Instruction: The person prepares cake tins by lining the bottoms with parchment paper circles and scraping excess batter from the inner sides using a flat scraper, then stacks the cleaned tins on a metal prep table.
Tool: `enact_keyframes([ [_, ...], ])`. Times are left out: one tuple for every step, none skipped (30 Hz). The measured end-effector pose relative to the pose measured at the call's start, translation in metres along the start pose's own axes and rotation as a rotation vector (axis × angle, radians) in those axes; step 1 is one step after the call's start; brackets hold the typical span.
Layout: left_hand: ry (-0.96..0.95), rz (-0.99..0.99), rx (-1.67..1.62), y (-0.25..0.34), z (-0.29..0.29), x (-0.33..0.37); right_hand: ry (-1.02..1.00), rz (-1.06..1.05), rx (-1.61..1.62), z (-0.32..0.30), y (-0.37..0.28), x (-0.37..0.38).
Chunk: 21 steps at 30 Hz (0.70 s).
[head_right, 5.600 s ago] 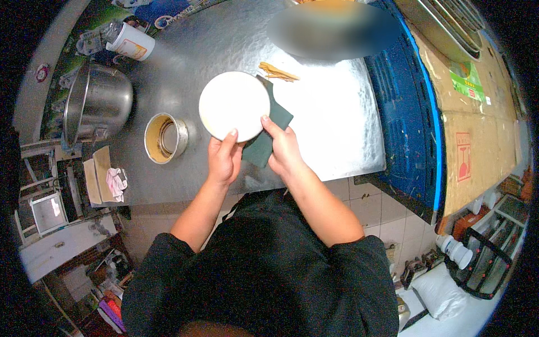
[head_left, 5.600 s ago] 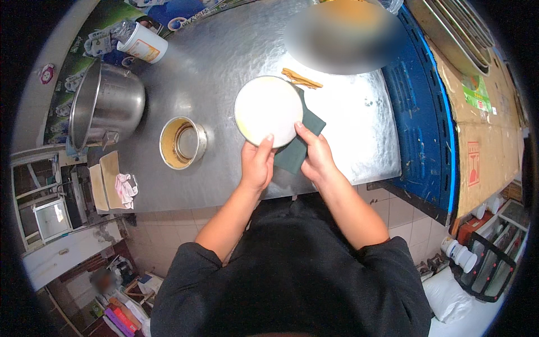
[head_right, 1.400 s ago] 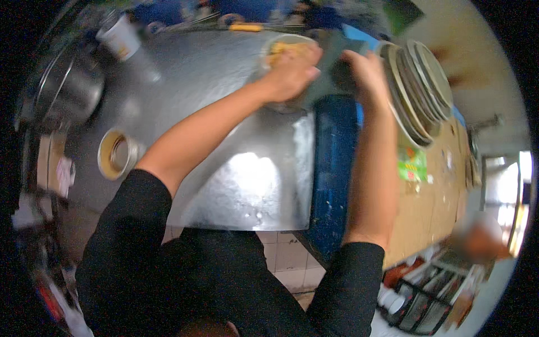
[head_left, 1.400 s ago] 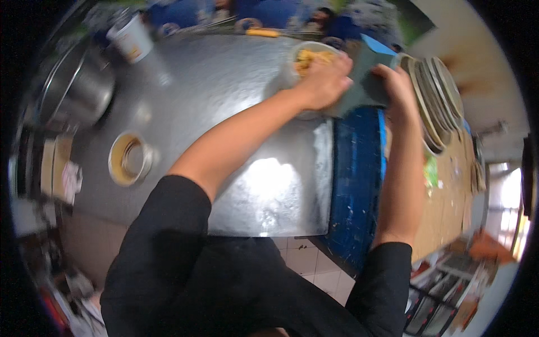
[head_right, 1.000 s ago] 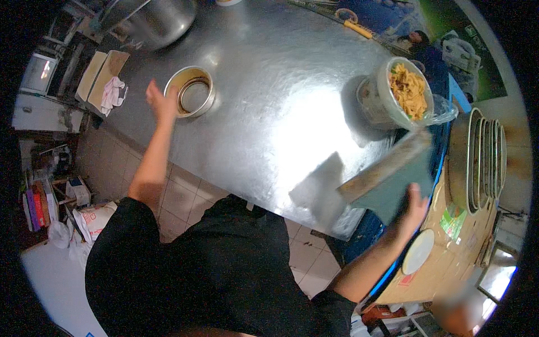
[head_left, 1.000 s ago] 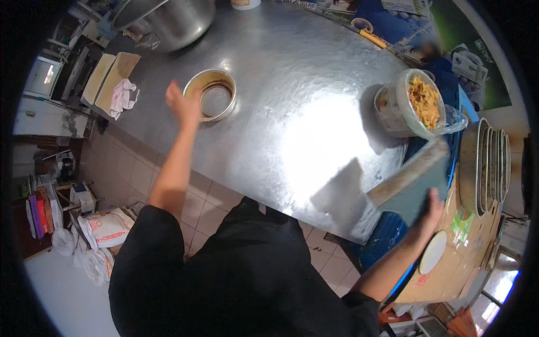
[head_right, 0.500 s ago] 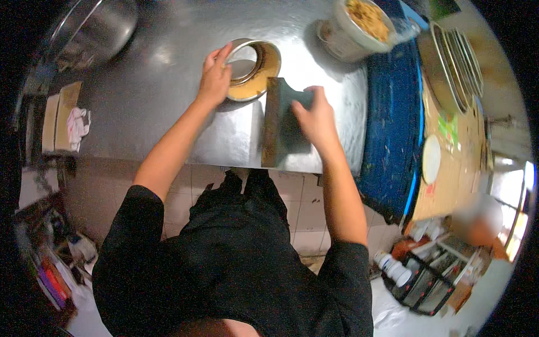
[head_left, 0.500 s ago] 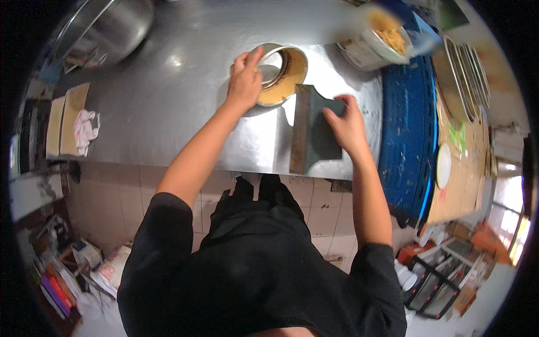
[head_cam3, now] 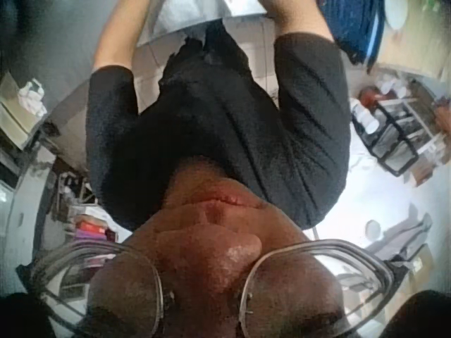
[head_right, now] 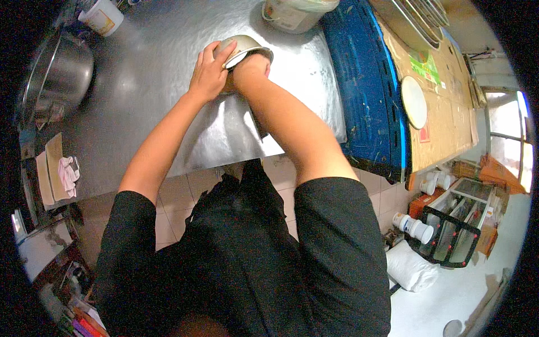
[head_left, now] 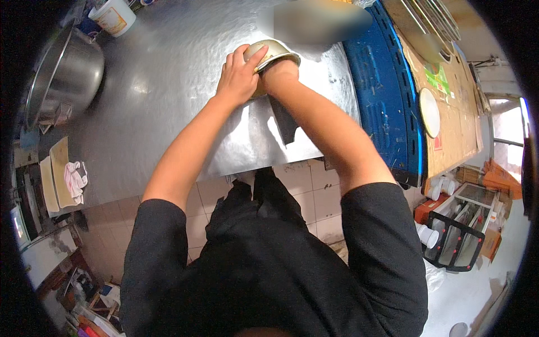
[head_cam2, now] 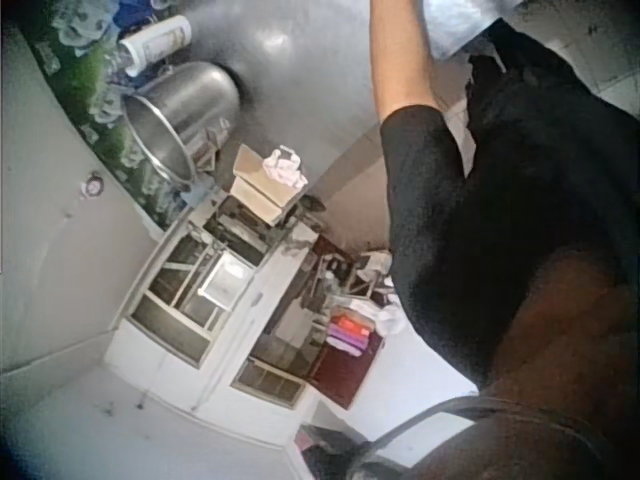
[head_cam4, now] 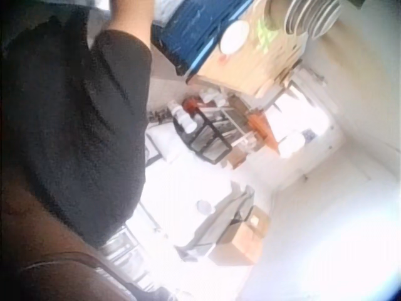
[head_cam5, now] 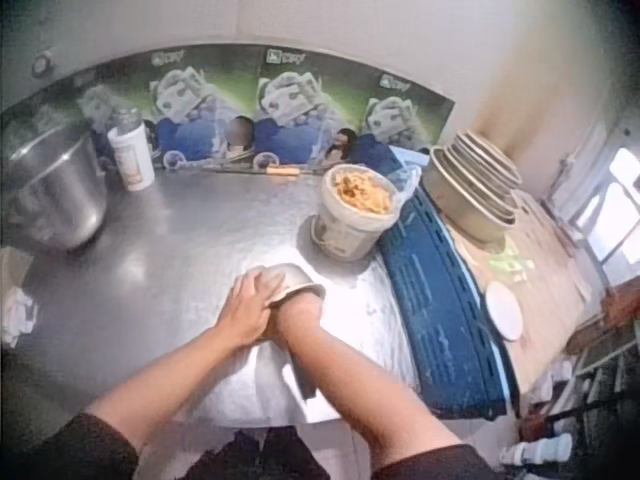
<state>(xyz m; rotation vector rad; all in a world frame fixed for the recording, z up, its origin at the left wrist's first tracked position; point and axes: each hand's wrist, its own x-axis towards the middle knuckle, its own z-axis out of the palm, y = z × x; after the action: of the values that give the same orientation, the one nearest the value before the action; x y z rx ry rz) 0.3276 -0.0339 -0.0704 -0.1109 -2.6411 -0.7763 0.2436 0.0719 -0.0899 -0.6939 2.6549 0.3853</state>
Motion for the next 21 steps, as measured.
enact_keyframes([
  [0.008, -0.006, 0.002, -0.001, 0.0, -0.001, -0.042, 0.019, -0.041, -0.003, -0.008, -0.005],
  [0.013, 0.007, 0.005, -0.003, 0.0, 0.0, -0.083, 0.04, -0.082, -0.008, -0.013, -0.009],
  [0.015, 0.032, -0.003, 0.0, 0.001, 0.003, -0.12, 0.071, -0.089, 0.003, -0.007, 0.004],
  [0.014, 0.034, 0.001, -0.004, 0.001, 0.0, -0.16, 0.058, -0.038, -0.01, -0.01, -0.004],
  [0.001, 0.02, 0.006, -0.005, -0.001, -0.002, -0.199, 0.044, 0.012, -0.025, -0.008, -0.012],
  [-0.01, 0.015, 0.009, -0.004, -0.002, 0.0, -0.235, 0.039, 0.065, -0.037, -0.002, -0.019],
  [-0.021, 0.01, 0.013, -0.003, -0.003, 0.002, -0.247, 0.023, 0.041, -0.033, 0.004, -0.011],
  [-0.018, 0.014, 0.016, -0.002, -0.003, 0.002, -0.145, 0.041, 0.053, -0.032, 0.004, -0.014],
  [-0.02, 0.024, 0.014, 0.002, 0.0, 0.003, -0.045, 0.066, 0.068, -0.029, 0.005, -0.019],
  [-0.021, 0.034, 0.013, 0.003, 0.003, 0.004, -0.129, 0.109, 0.18, -0.03, 0.008, -0.011],
  [0.007, 0.062, -0.009, 0.003, 0.003, 0.007, -0.205, 0.161, 0.288, -0.034, 0.01, -0.001],
  [0.012, 0.068, -0.02, 0.002, 0.005, 0.007, -0.171, 0.169, 0.324, -0.033, 0.009, 0.001],
  [0.018, 0.074, -0.033, 0.002, 0.007, 0.008, -0.137, 0.18, 0.36, -0.033, 0.008, 0.003],
  [0.023, 0.081, -0.046, 0.001, 0.009, 0.009, -0.101, 0.191, 0.396, -0.033, 0.008, 0.004],
  [0.033, 0.092, -0.083, 0.001, 0.012, 0.009, -0.086, 0.193, 0.425, -0.035, 0.008, 0.005],
  [0.053, 0.091, -0.111, -0.001, 0.014, 0.006, -0.083, 0.167, 0.427, -0.038, 0.005, 0.004],
  [0.072, 0.091, -0.139, -0.001, 0.015, 0.003, -0.095, 0.131, 0.418, -0.042, 0.003, 0.001],
  [0.093, 0.093, -0.168, -0.003, 0.016, 0.002, -0.119, 0.09, 0.398, -0.05, 0.001, -0.002],
  [0.125, 0.109, -0.182, -0.005, 0.018, 0.002, -0.147, 0.055, 0.372, -0.057, 0.0, -0.006],
  [0.145, 0.117, -0.214, -0.008, 0.021, -0.002, -0.173, 0.025, 0.348, -0.062, -0.002, -0.009],
  [0.167, 0.127, -0.24, -0.012, 0.022, -0.004, -0.18, -0.013, 0.317, -0.064, -0.005, -0.01],
])
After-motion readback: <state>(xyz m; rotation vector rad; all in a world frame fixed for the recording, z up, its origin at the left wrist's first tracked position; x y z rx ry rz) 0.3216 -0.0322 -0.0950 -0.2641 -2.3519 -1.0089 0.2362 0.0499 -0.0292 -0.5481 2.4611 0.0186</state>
